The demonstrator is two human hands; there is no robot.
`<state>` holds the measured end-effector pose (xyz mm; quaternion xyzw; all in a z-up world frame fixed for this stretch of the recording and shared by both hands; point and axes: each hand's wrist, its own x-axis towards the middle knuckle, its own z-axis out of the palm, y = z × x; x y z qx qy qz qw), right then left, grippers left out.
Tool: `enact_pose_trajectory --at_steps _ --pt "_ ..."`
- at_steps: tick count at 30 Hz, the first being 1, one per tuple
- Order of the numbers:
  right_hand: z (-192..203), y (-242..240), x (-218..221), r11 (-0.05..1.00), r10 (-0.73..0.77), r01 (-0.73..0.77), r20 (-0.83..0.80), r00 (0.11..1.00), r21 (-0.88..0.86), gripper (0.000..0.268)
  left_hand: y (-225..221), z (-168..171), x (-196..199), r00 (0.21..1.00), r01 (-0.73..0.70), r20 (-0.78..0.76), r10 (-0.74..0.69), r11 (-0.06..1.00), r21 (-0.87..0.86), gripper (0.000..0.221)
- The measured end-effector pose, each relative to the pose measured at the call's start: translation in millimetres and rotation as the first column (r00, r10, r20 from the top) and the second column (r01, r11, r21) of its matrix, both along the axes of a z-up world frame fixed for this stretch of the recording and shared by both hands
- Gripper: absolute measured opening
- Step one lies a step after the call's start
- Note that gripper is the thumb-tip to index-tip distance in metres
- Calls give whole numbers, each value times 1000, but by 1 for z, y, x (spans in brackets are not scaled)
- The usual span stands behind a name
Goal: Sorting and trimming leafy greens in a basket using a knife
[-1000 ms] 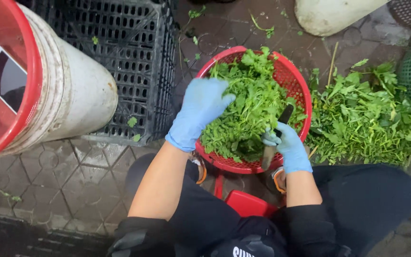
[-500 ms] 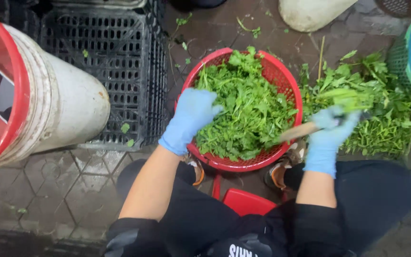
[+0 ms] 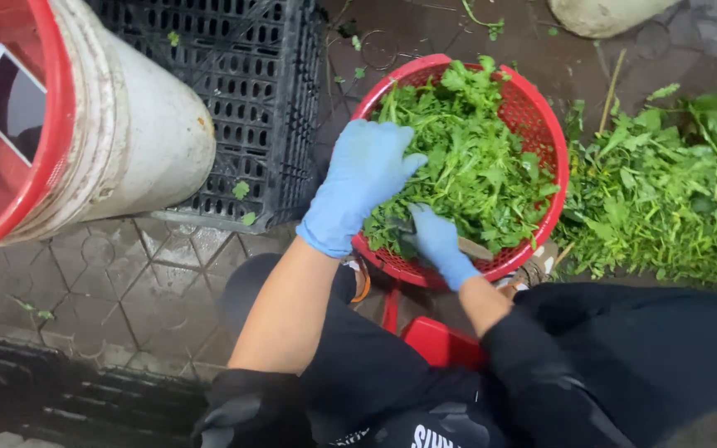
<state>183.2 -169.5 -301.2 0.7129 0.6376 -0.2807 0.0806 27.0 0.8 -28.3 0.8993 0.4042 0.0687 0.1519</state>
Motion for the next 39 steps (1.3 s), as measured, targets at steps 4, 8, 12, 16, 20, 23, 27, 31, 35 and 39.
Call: enact_pose_trajectory --at_steps 4,8,12,16,20,23,27,31,35,39 --pt "-50 -4 1 998 54 -50 139 989 -32 82 1 10 -9 999 -43 13 44 998 -34 33" --pt "-60 5 17 992 119 -124 133 984 36 35 6 6 -14 997 -55 47 57 997 -45 32" --pt "-27 34 48 982 41 -65 -137 990 -177 62 17 8 -9 995 -50 86 52 998 -27 32" --pt "129 57 55 984 -1 -65 -372 928 -165 75 19 15 -7 993 -31 112 36 998 -47 33" --pt "218 65 81 928 -347 244 -413 842 -282 67 17 19 -7 995 -32 93 35 999 -33 33" --pt "246 67 103 896 -438 391 -561 703 -209 39 16 30 -10 997 -20 73 23 999 -41 36" --pt "270 52 101 831 -438 552 -692 573 -70 28 18 22 -16 999 -18 50 23 995 -95 40" --pt "214 37 115 793 -509 609 -577 639 -26 43 20 26 -25 998 -27 56 33 995 -94 41" --pt "202 20 125 658 -664 739 -571 482 -142 40 19 22 -41 997 -54 39 59 993 -101 44" --pt "139 6 169 714 -683 675 -399 613 -186 49 22 27 -51 997 -78 3 79 990 -116 46"
